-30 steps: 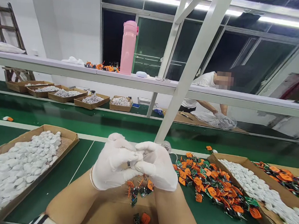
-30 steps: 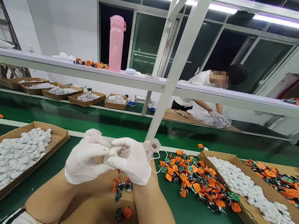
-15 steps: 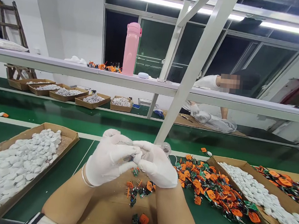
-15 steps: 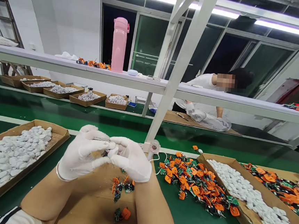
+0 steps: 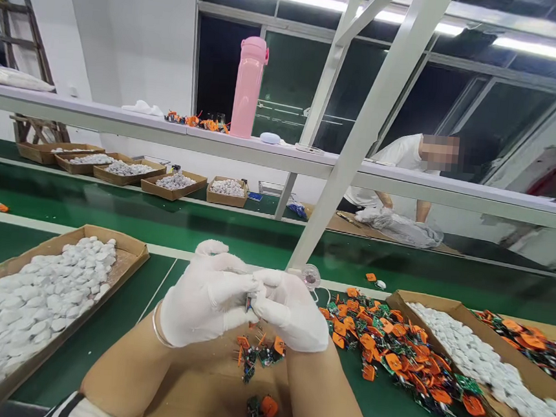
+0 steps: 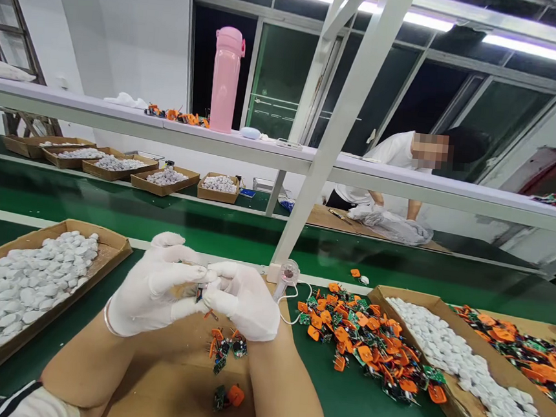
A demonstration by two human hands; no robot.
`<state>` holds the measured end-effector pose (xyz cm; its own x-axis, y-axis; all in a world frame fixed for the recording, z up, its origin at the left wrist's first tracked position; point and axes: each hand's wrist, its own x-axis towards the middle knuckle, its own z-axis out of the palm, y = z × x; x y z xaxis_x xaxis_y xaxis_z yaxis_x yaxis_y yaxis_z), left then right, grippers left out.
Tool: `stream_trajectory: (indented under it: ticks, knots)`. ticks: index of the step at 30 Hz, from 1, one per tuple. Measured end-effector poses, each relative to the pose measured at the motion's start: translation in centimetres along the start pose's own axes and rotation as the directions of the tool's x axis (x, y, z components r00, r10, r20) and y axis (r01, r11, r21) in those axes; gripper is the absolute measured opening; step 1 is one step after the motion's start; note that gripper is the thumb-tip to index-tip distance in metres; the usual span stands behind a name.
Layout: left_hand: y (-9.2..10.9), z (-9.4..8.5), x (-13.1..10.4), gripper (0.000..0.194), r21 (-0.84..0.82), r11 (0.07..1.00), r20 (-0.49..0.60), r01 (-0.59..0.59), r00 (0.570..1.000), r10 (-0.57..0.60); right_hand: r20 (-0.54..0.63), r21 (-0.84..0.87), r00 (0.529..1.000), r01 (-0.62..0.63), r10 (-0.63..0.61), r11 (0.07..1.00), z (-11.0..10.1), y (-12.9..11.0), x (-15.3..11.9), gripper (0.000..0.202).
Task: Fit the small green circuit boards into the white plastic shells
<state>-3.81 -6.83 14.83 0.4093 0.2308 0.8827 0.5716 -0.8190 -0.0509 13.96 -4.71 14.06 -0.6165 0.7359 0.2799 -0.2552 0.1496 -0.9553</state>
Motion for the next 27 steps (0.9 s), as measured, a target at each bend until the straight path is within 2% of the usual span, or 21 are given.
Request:
stream_trajectory:
  ticks: [4, 10, 16, 20, 23, 25, 27]
  knots:
    - [0.1, 0.0, 0.1, 0.007, -0.035, 0.999, -0.042, 0.019, 0.999, -0.021, -0.049, -0.048, 0.999, 0.001, -0.004, 0.999, 0.2, -0.1, 0.0, 0.036]
    - [0.1, -0.3, 0.1, 0.005, -0.036, 0.999, 0.009, 0.021, 1.000, -0.021, 0.009, 0.112, 1.000, -0.031, 0.030, 0.993, 0.0, 0.4, 0.2, 0.034]
    - [-0.1, -0.1, -0.1, 0.007, -0.041, 0.998, 0.021, 0.044, 0.999, -0.043, -0.046, 0.055, 0.998, -0.045, 0.048, 0.997, 0.1, 0.3, 0.1, 0.036]
    - [-0.1, -0.1, -0.1, 0.011, -0.062, 0.997, 0.006, 0.051, 0.999, -0.050, -0.017, 0.024, 0.999, -0.030, 0.030, 0.999, 0.1, -0.1, 0.1, 0.033]
    - [0.2, 0.3, 0.0, 0.011, -0.051, 0.998, -0.046, 0.040, 0.998, -0.043, -0.074, -0.007, 0.997, -0.016, 0.016, 1.000, 0.3, 0.0, 0.0, 0.033]
    - [0.3, 1.0, -0.1, 0.010, -0.038, 0.999, -0.131, 0.015, 0.991, -0.019, -0.169, -0.006, 0.985, 0.042, -0.043, 0.999, 0.5, 0.3, 0.0, 0.039]
    - [0.2, 1.9, -0.3, 0.013, -0.003, 1.000, -0.217, 0.000, 0.976, -0.001, -0.211, 0.056, 0.974, 0.099, -0.085, 0.993, 0.7, 0.5, -0.1, 0.048]
